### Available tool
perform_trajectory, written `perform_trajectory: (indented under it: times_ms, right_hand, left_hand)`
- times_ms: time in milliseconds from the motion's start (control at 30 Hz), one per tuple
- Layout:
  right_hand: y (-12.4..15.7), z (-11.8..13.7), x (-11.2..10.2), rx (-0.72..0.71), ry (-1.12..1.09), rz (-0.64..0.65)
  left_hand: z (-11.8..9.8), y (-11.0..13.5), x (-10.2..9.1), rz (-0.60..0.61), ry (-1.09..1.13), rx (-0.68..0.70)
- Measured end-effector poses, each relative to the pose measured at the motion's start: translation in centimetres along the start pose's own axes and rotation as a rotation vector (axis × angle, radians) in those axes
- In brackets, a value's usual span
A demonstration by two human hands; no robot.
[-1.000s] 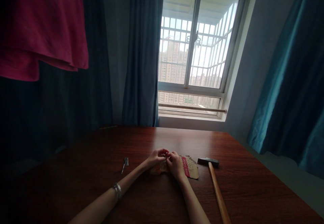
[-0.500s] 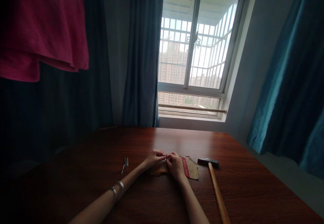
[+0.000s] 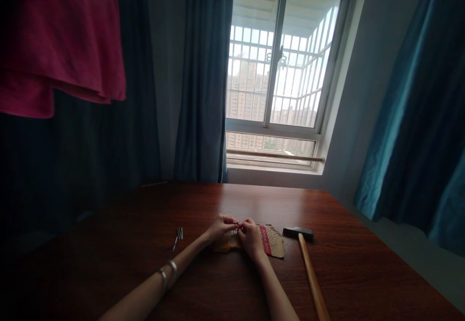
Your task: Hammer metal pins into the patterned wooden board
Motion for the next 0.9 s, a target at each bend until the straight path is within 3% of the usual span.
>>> perform_trajectory:
  times_ms: [333,433,533,633,700,800,900]
  right_hand:
    - [0.1,0.2,-0.2,0.026,0.063,0.009]
    - [0.2,1.2,-1.6,0.039,0.114,0.000]
    - [1.3,2.4,-4.5,0.069,0.175,-0.053]
    - [4.4,3.1,-8.4,0.120,0.279,-0.163]
    - [7.8,2.9,-11.2,0.170,0.522,-0.267]
    - [13.7,1.5,-14.6,0.250,0.822,-0.402]
    - [18.5,-0.6,-16.6,0.332,1.048,-0.477]
  left_hand:
    - [0.8,-0.3,0.1,0.004,-0.021,-0.030]
    - [0.8,-0.3,0.1,-0.004,-0.042,-0.032]
    - [0.7,-0.2,0.1,-0.001,-0.042,-0.056]
    - [0.4,-0.1,0.1,-0.003,-0.039,-0.081]
    - [0.2,-0.1,0.1,0.000,-0.050,-0.073]
    - [0.1,0.0,0.1,-0.004,-0.073,-0.052]
    - [0.2,0.0,0.1,-0.012,-0.073,-0.053]
Point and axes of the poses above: each hand's wrist, its own y-axis away from the middle knuckle, its own x-axis out of the palm, z = x × y, the point moved 7 cm from there along -y, towards the middle knuckle, and after that the axes turned 10 degrees about -y, right-handed, at the moved point
